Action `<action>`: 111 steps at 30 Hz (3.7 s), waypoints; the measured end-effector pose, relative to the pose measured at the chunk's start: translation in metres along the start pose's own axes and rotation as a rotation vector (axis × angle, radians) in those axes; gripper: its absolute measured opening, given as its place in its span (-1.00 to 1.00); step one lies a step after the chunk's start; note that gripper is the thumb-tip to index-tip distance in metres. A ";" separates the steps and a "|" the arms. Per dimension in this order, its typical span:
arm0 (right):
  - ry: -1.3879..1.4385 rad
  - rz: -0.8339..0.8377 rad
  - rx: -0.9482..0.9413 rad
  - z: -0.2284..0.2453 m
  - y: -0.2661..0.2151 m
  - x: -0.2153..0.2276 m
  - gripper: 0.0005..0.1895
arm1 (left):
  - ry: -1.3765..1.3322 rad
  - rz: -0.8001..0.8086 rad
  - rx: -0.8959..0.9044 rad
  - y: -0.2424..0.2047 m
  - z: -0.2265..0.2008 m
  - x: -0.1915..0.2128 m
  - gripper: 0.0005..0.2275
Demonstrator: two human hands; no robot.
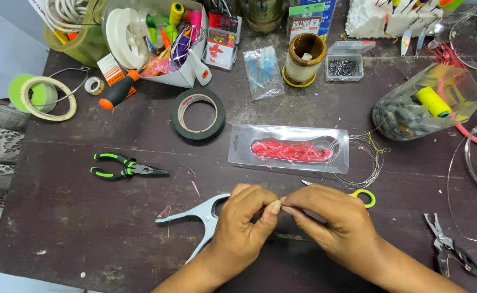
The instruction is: The person ties a small pink fishing lure to a fishing line using a knot. They use a pair of pliers to hold the lure and a pair of scissors to trim the excess line.
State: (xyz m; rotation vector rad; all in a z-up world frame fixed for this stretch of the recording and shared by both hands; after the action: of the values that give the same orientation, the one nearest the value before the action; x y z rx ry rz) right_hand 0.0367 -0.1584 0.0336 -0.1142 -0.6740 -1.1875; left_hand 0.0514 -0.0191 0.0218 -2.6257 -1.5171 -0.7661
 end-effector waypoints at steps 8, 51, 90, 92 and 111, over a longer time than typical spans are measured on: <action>-0.384 0.034 0.466 0.024 -0.017 0.003 -0.73 | -0.747 0.176 0.370 -0.013 0.031 -0.025 -0.82; 0.010 -0.133 -0.100 0.001 -0.027 -0.002 -0.85 | 0.304 -0.011 -0.339 -0.008 -0.022 -0.005 -0.83; -0.164 -0.236 -0.014 0.033 -0.033 0.012 -0.97 | 0.389 -0.042 -0.238 -0.022 -0.027 0.002 -0.77; -0.157 -0.245 -0.043 0.033 -0.034 0.017 -0.98 | 0.414 -0.077 -0.199 -0.029 -0.014 0.014 -0.75; -0.163 -0.450 -0.141 0.030 -0.058 0.054 -0.97 | 1.184 -0.066 0.235 -0.066 0.057 0.010 -0.36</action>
State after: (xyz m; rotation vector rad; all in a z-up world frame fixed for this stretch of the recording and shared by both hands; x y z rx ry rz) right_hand -0.0159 -0.2123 0.0713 -0.1857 -0.7823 -1.6729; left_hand 0.0243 0.0385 -0.0393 -1.3882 -1.1550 -1.5852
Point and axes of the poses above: each hand's wrist, its own y-axis towards the middle knuckle, its own x-axis out of the back of the hand, z = x × y, the point moved 6 cm from there along y, towards the middle knuckle, and after that the axes turned 7 degrees about z, right-handed, at the moved point
